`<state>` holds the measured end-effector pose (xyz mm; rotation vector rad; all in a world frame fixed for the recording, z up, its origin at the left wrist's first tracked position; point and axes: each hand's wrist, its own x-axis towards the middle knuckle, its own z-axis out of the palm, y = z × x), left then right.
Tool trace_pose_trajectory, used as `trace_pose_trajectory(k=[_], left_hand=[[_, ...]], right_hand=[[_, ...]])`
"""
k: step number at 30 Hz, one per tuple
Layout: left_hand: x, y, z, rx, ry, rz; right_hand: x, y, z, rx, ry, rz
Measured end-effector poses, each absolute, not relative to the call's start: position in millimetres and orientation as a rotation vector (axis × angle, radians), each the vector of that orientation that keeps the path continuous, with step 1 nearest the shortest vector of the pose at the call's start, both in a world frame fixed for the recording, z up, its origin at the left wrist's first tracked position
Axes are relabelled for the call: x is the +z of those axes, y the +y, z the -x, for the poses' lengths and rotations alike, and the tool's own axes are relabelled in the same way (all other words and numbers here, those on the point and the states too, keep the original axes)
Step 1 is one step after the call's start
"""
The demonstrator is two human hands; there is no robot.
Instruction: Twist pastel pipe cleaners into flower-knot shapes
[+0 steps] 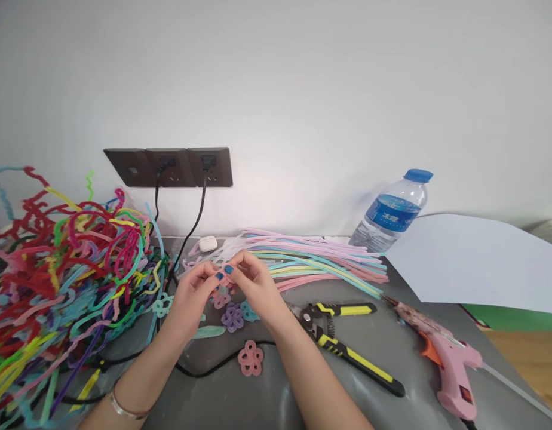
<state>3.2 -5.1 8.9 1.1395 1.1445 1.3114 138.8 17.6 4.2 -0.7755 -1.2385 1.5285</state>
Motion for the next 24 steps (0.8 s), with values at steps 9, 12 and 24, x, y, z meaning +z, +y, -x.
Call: trace_pose_trajectory(k=[9,12,24], left_hand=[[14,-7,-5,1.185,1.125,-0.956],[11,-4,-1,1.182,1.16,-1.058],[3,1,6,1.2,1.225,-1.227]], right_hand=[[2,20,-142,1.642,-1.118,0.769],[3,22,-146,1.647,-1.116,0.785],[3,25,-151,1.568,-1.276,0.844]])
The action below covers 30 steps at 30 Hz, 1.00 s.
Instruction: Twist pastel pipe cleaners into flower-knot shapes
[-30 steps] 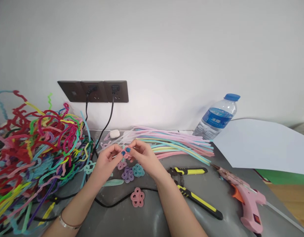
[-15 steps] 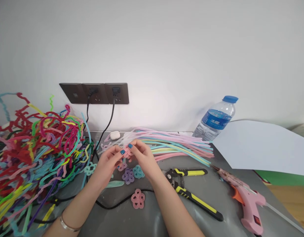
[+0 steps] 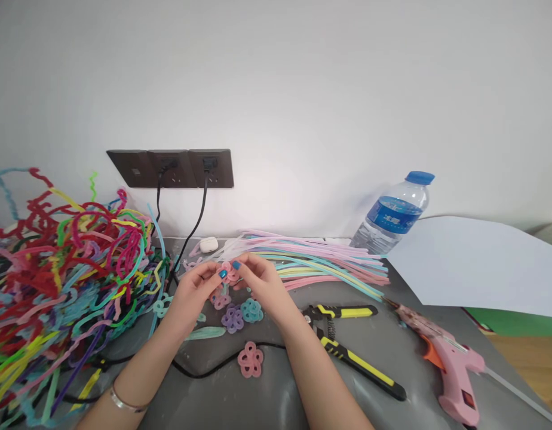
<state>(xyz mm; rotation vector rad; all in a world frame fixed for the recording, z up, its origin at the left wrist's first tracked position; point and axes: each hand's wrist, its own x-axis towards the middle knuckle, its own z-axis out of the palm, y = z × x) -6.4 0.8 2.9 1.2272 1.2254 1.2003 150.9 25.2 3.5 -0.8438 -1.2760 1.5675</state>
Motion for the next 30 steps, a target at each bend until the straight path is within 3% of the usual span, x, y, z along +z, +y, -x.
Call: trace_pose_trajectory(k=[30], left_hand=[[6,6,5,1.247,1.055,-0.777]], right_hand=[[3,32,-172,1.546,-1.147,0.951]])
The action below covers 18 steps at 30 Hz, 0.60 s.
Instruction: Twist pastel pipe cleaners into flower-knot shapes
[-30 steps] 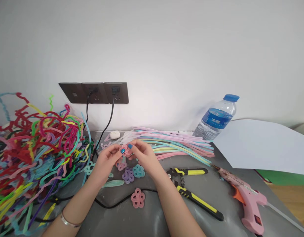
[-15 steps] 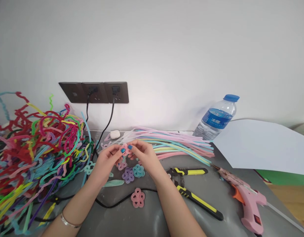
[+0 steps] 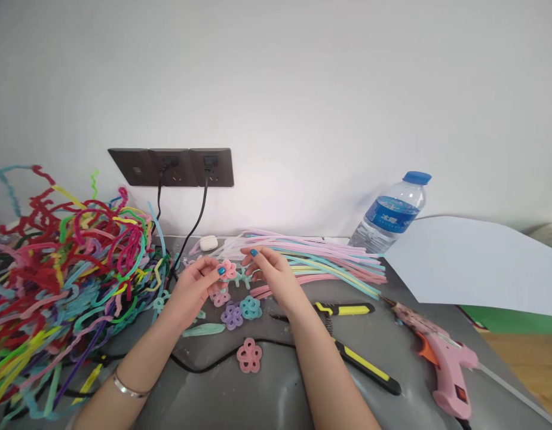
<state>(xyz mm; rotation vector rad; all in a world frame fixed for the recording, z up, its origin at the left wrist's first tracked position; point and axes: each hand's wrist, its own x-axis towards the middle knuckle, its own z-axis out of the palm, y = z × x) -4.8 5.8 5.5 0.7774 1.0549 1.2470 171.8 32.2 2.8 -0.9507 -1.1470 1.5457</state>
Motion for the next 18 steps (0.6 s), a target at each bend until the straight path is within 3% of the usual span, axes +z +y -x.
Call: trace_pose_trajectory(k=[12,18], left_hand=[[-1.8,2.7,-0.7,1.186,1.052,-0.915],[0.8,1.4,-4.0,1.274,1.071,-0.846]], right_hand=[[2.8,27.8,-170.5,1.582,-1.535,0.905],[-2.0,31.1,-170.3,1.54,-1.401,0.959]])
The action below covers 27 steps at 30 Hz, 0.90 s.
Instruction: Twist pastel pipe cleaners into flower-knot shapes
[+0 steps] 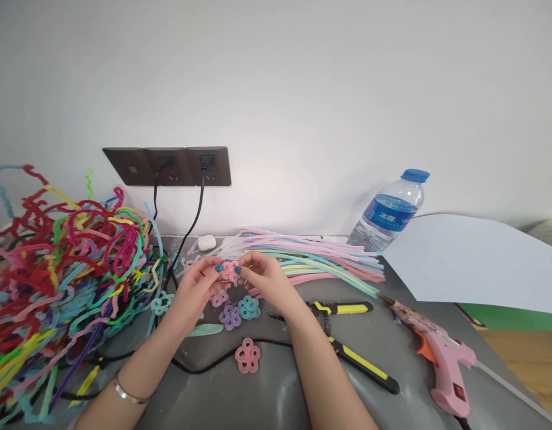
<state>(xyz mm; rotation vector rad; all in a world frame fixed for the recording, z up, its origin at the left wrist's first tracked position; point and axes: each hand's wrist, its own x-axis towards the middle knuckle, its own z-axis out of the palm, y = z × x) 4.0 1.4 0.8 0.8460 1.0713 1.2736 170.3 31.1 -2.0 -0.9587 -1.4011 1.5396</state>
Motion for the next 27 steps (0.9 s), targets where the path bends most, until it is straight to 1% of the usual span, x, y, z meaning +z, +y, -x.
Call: trace_pose_trajectory(k=[3,5,7,11,13,15,19,27], left_hand=[[4,4,2,1.295,1.09,-0.857],[6,4,8,1.228,1.132,-0.982],[10,1,14,1.023,1.16,-1.264],[17,-14,12,0.464,1.005,-1.956],[16,-22,7,0.339,1.026,-2.174],[12,-27,2,0.23,1.006,-2.266],[5,-30,-2,0.152,0.979,-2.329],[4,-39,-8,0.194,1.001,-2.345]], right_hand=[[-2,33,-172,1.551,-1.216,0.98],[0,34,-174,1.58,-1.118,0.975],[2,34,-177,1.624,-1.047,0.946],[8,34,-180,1.695,-0.955,0.877],[10,34,-181,1.713,-0.928,0.864],[11,33,-181,1.723,-0.906,0.859],[11,33,-181,1.736,-0.872,0.833],[9,33,-178,1.726,-0.907,0.867]])
